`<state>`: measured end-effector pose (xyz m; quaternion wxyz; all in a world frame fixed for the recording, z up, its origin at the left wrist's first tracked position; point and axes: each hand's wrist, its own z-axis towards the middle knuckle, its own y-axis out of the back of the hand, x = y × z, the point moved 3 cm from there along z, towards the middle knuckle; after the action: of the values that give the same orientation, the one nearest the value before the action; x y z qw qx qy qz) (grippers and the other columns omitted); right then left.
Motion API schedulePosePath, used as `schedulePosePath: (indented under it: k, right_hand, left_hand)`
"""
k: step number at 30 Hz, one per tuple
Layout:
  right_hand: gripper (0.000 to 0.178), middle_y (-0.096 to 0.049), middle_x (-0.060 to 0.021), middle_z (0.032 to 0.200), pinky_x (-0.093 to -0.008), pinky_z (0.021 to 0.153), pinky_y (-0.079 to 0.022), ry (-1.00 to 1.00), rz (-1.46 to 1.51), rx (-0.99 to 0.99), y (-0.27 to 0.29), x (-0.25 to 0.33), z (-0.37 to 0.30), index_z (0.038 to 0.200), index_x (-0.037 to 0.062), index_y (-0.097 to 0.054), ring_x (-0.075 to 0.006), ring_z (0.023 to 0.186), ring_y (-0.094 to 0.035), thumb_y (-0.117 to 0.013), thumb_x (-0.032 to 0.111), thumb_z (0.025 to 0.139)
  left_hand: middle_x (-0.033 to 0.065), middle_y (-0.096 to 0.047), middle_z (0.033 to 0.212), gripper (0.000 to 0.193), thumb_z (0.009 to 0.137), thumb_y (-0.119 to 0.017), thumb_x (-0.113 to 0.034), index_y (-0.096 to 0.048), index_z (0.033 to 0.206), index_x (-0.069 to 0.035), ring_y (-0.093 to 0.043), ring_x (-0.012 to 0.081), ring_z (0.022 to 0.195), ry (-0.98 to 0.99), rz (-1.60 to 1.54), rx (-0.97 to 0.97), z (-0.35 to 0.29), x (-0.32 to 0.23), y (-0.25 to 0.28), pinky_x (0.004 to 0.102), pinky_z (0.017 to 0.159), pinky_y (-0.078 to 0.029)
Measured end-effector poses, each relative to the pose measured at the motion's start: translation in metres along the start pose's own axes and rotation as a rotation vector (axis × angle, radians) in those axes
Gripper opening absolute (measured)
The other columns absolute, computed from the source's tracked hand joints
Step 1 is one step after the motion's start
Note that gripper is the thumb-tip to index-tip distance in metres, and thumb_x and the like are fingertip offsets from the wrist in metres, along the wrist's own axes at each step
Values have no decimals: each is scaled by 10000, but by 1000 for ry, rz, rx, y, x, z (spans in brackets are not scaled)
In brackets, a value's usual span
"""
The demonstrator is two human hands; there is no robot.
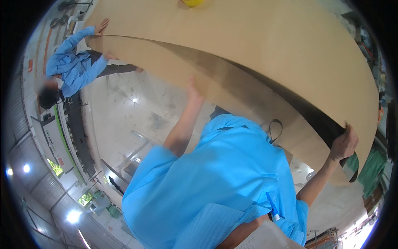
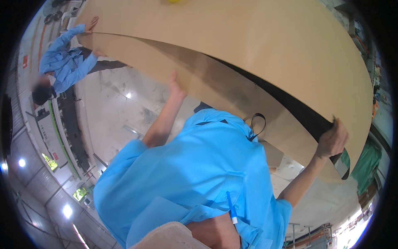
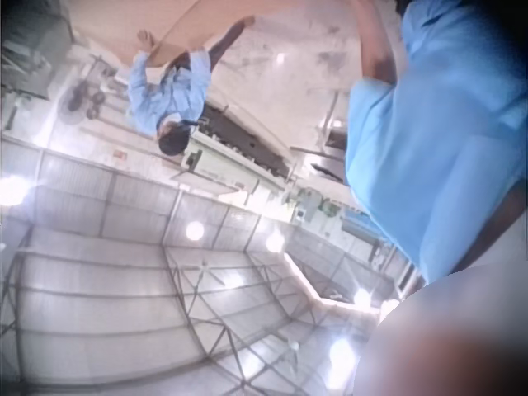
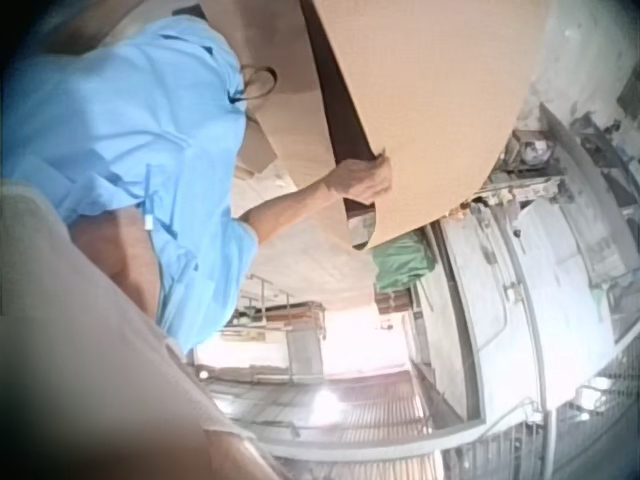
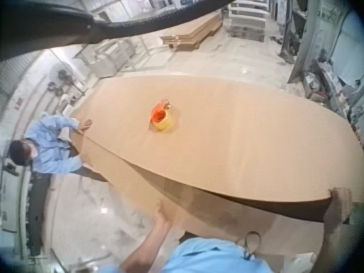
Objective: The person assembles a curved table by placing a large cardboard sheet onto a metal tabletop, aligning it, and securing it with tape. They smooth the cardboard and apply tape along the edges to hold it in place.
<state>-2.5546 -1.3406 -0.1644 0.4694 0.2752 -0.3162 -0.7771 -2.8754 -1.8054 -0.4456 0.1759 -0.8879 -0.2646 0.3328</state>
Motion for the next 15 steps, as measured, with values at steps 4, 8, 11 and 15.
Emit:
schedulePosePath:
  k: [4, 8, 11, 15]
  right_hand:
    - [151, -741, -83, 941, -373, 719, -563, -106, -78, -55, 15, -26, 13, 1070, 28, -711, -278, 820, -706, -721, 10, 920]
    - [119, -748, -94, 959, -362, 736, -569, -110, 35, -45, 15, -18, -20, 1035, 26, -730, -255, 834, -714, -720, 10, 917]
    - [257, -741, -106, 972, -364, 752, -573, -40, 127, 99, -1, 11, -73, 1094, 36, -704, -267, 859, -718, -661, -89, 874]
    - [236, -713, -91, 1015, -395, 781, -558, -148, 138, 381, -36, 36, -140, 1118, 66, -672, -296, 927, -685, -681, -4, 893]
  left_hand:
    - [133, -537, 1462, 503, 1066, -503, -376, -476, 1447, -50, -509, 348, 1325, -22, -15, 30, -3, 3, -11, 523, 1125, -401]
    - [141, -516, 1482, 502, 1076, -461, -379, -459, 1462, -58, -488, 359, 1346, -23, -43, 52, 0, 6, -19, 542, 1129, -392]
    - [147, -514, 1483, 512, 1078, -443, -391, -456, 1466, -57, -480, 367, 1353, -19, -15, -13, 1, 12, -21, 549, 1131, -384]
    - [163, -536, 1449, 577, 1050, -488, -461, -474, 1451, -46, -513, 362, 1309, -12, 62, -59, 1, 16, -14, 524, 1110, -413]
